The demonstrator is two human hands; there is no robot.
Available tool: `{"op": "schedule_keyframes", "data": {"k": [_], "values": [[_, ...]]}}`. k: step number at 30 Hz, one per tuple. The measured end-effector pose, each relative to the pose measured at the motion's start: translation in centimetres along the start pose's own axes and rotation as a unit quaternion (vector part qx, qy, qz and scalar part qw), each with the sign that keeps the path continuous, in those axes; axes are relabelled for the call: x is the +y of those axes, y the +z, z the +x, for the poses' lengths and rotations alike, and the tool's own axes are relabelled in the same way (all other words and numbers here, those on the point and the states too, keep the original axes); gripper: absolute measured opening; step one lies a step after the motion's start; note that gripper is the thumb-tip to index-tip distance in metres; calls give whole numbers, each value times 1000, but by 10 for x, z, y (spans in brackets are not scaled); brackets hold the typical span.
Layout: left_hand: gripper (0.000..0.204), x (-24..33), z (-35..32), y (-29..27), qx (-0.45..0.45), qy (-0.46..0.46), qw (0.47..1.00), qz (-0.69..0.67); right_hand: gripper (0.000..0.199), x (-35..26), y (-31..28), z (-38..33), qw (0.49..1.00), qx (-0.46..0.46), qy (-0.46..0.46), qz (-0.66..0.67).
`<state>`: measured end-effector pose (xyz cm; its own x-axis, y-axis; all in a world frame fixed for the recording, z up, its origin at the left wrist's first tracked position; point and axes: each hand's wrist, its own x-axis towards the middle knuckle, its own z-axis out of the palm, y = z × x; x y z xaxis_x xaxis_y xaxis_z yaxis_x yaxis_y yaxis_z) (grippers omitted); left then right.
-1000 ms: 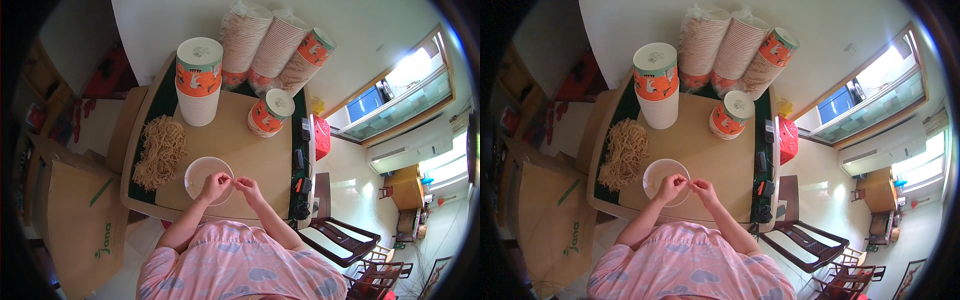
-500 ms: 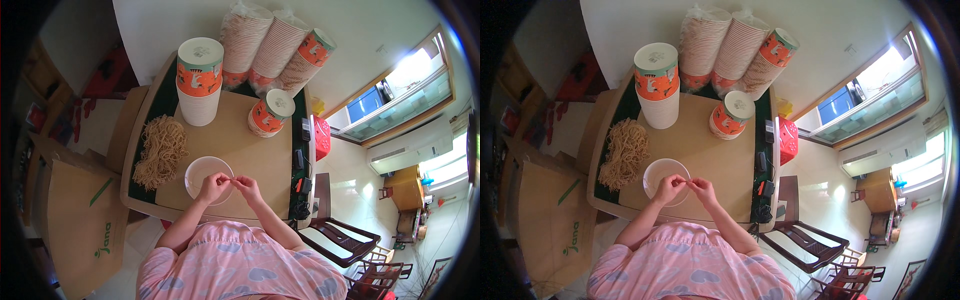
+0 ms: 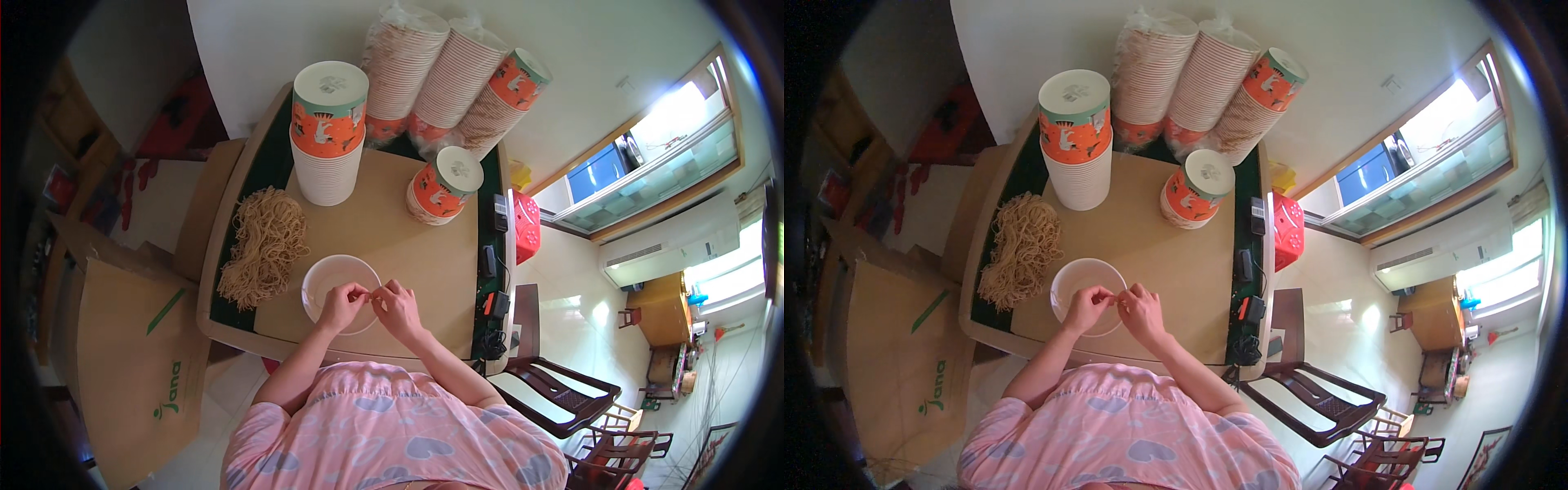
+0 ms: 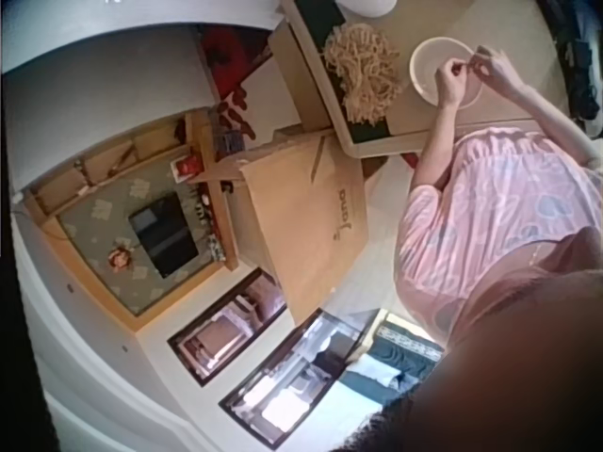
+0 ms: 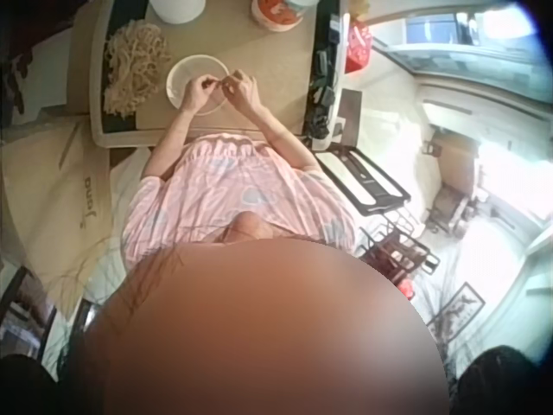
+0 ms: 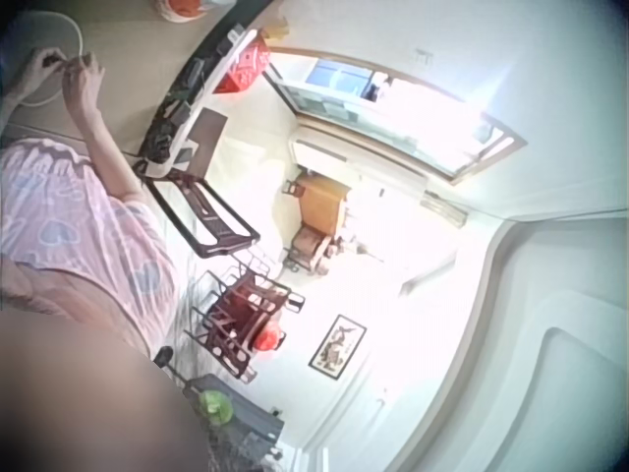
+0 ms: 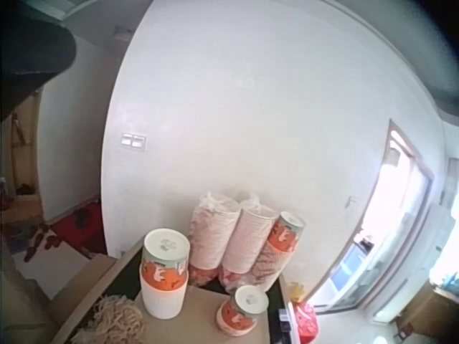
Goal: Placing decorative shredded paper into paper bowls for packaging.
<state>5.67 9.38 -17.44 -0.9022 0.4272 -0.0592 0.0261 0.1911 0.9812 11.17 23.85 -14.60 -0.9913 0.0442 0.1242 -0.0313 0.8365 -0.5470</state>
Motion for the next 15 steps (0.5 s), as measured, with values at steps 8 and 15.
{"op": "schedule_keyframes", "data": {"k": [8,15], "values": [[5,-14,0,-2,20,-9,1000,-13,10,-5,7,6,999,37,-27,12],[4,-12,1,-2,12,-32,999,-17,7,-4,1,5,999,25,-4,-48]]}}
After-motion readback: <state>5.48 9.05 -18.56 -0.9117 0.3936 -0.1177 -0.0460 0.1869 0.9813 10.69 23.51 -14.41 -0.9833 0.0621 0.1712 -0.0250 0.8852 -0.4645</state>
